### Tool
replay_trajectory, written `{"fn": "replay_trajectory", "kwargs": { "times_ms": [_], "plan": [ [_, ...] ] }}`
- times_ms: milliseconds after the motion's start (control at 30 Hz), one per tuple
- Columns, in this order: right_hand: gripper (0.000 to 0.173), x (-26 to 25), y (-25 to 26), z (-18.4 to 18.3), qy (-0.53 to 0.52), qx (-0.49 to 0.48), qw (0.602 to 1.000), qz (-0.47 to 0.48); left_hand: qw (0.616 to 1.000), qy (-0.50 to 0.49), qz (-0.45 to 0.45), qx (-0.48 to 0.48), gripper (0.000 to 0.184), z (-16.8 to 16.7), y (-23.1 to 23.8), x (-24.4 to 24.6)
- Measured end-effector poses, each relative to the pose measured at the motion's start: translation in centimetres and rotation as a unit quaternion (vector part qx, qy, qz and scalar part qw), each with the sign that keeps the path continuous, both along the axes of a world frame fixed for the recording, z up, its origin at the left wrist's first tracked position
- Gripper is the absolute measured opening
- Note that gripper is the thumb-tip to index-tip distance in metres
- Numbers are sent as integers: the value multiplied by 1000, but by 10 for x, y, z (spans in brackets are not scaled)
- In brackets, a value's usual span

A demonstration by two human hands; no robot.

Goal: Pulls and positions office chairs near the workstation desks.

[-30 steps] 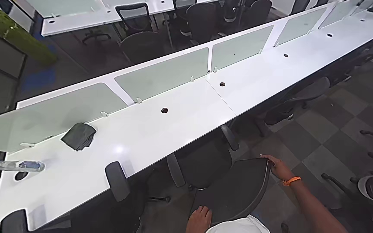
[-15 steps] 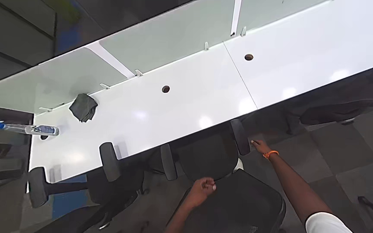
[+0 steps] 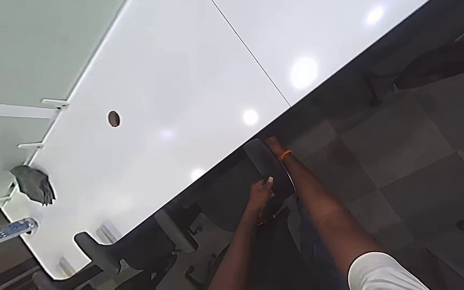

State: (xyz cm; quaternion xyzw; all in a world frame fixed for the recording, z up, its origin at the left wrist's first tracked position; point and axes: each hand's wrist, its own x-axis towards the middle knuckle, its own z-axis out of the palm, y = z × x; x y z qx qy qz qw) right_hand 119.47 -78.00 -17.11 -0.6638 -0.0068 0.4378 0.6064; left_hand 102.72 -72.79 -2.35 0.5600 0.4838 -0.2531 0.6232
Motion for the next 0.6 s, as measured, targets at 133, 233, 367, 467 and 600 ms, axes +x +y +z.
{"fn": "replay_trajectory", "kwargs": {
  "times_ms": [133,233,367,467,600],
  "plan": [
    [44,-14,0,-7,43,96,994,19,999,-26,48,6,32,-1,-4,-7],
    [46,-16,-10,1,27,111,993,33,997,-38,63,1,31,-4,-9,-8],
    [43,-26,1,-15,-12,161,987,-24,998,-22,62,1,31,-1,-6,-6],
    [46,-28,1,-17,-31,165,985,-28,999,-15,44,15,30,1,-5,-7],
    [46,-23,1,-25,-39,180,982,-38,999,10,36,40,31,1,-12,3]
  ]
}}
